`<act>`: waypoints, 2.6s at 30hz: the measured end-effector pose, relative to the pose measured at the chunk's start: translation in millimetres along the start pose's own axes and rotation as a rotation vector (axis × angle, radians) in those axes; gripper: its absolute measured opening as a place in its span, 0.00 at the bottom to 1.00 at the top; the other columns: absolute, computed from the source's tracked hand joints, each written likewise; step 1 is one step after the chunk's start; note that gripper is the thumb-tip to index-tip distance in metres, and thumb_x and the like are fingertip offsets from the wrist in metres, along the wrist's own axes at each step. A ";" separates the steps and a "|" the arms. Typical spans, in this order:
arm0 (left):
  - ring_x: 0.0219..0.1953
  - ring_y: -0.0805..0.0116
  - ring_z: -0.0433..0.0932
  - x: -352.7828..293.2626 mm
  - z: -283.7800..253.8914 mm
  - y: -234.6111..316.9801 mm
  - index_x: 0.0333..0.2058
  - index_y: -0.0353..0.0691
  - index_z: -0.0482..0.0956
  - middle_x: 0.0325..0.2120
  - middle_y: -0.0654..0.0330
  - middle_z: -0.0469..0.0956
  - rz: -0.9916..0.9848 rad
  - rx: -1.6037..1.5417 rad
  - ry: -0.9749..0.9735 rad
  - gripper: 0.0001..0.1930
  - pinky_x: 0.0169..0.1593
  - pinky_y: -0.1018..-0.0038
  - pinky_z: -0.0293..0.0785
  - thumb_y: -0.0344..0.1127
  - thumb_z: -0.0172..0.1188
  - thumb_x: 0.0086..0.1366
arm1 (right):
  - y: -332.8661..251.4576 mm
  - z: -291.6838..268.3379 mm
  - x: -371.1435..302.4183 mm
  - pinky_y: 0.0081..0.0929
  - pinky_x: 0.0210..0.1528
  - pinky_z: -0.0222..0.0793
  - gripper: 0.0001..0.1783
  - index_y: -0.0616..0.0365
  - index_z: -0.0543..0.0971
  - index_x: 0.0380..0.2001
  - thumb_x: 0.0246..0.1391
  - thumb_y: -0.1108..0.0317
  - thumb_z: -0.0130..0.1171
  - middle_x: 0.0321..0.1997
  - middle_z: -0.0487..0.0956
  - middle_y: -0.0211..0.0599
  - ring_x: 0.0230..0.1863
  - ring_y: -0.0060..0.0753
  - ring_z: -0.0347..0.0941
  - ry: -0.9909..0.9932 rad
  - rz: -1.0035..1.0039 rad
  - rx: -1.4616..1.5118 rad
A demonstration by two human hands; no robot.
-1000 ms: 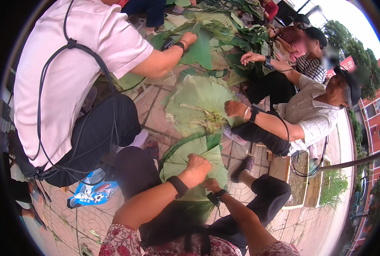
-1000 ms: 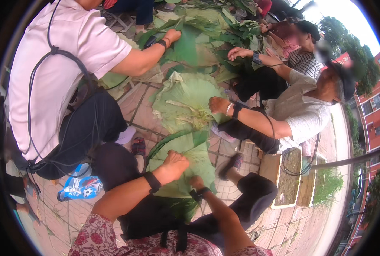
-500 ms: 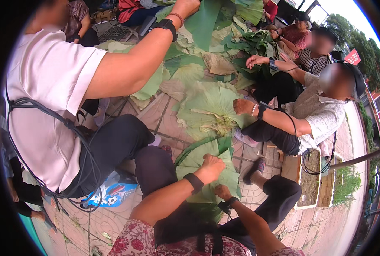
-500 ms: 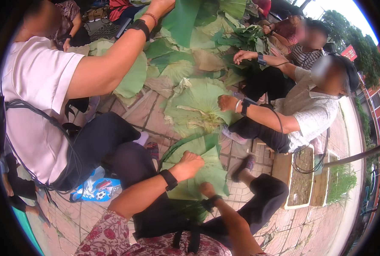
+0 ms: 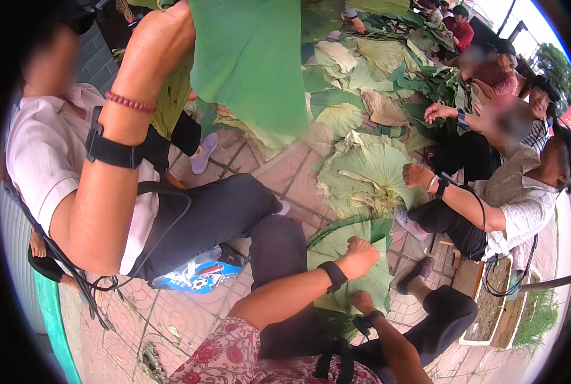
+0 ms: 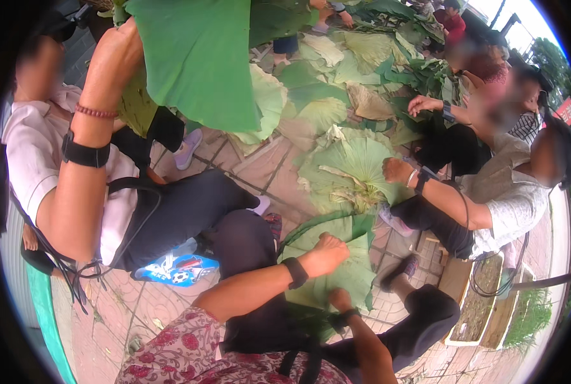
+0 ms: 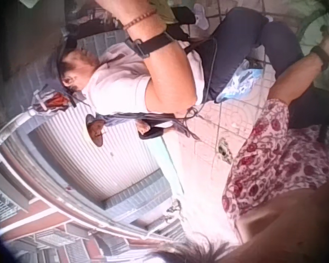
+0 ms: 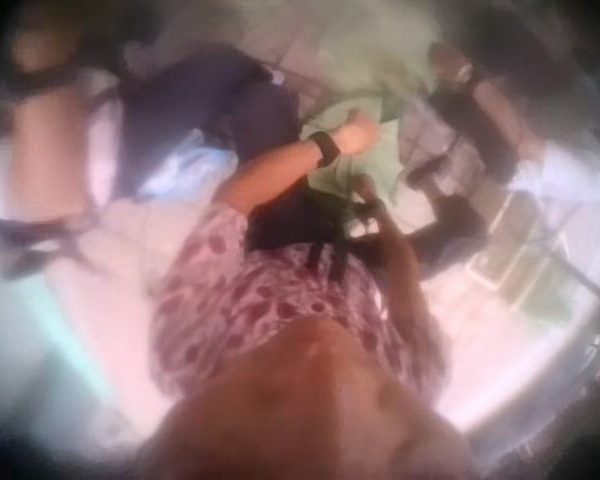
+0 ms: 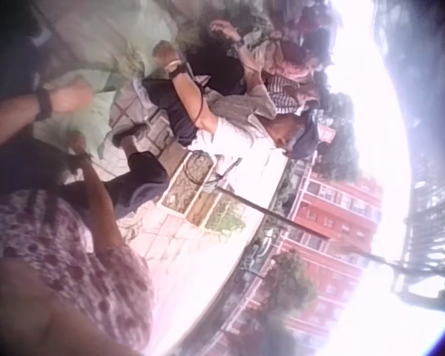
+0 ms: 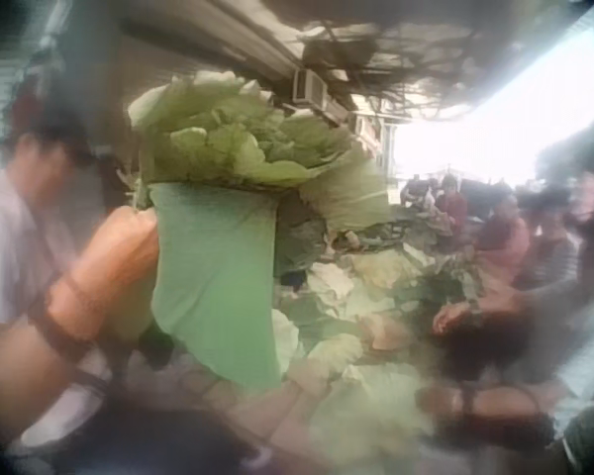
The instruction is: The person sits on a low stool and sorts large green leaves by hand, separating them into piles. They repeatedly pick up leaves, inspect them, and place them into organized stacks on the ground.
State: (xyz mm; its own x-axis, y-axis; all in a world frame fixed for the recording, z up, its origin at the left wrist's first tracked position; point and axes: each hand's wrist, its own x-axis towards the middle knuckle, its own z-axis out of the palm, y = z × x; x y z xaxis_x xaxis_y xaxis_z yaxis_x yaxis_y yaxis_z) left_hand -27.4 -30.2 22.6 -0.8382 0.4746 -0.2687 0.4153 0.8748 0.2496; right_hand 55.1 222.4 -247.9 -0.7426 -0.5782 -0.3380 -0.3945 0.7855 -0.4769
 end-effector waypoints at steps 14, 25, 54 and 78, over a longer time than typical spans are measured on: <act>0.33 0.56 0.82 8.4 33.8 5.7 0.34 0.38 0.84 0.29 0.54 0.83 0.005 0.074 0.248 0.12 0.41 0.51 0.74 0.31 0.66 0.47 | -14.9 5.1 -2.5 0.45 0.37 0.75 0.10 0.56 0.81 0.24 0.48 0.63 0.56 0.30 0.81 0.48 0.34 0.54 0.79 -0.033 0.028 -0.028; 0.35 0.57 0.82 7.3 4.1 13.9 0.35 0.43 0.84 0.32 0.57 0.83 0.047 0.048 0.049 0.10 0.43 0.50 0.73 0.32 0.63 0.52 | -25.7 9.5 -7.5 0.43 0.41 0.75 0.10 0.57 0.82 0.28 0.48 0.66 0.53 0.33 0.82 0.50 0.38 0.57 0.78 0.004 0.135 0.097; 0.39 0.58 0.82 6.0 14.3 6.9 0.34 0.40 0.85 0.32 0.56 0.83 -0.057 0.024 0.063 0.12 0.47 0.50 0.71 0.34 0.67 0.48 | -16.4 -34.8 35.7 0.29 0.30 0.75 0.07 0.62 0.82 0.32 0.52 0.70 0.59 0.26 0.81 0.37 0.28 0.29 0.79 -0.005 0.383 0.657; 0.33 0.60 0.82 -19.3 0.6 7.7 0.29 0.44 0.83 0.28 0.59 0.81 -0.002 0.025 0.065 0.07 0.40 0.57 0.70 0.30 0.65 0.48 | -13.0 -7.9 4.6 0.28 0.23 0.74 0.09 0.65 0.80 0.36 0.53 0.72 0.56 0.28 0.83 0.41 0.28 0.32 0.81 -0.100 0.331 0.877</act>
State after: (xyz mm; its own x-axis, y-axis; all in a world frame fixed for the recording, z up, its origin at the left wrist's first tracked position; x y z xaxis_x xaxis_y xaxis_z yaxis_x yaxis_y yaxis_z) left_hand -7.9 -32.5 29.1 -0.8598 0.4664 -0.2078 0.4218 0.8782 0.2254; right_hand 52.5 211.3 -236.8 -0.6779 -0.4037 -0.6144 0.4066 0.4904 -0.7708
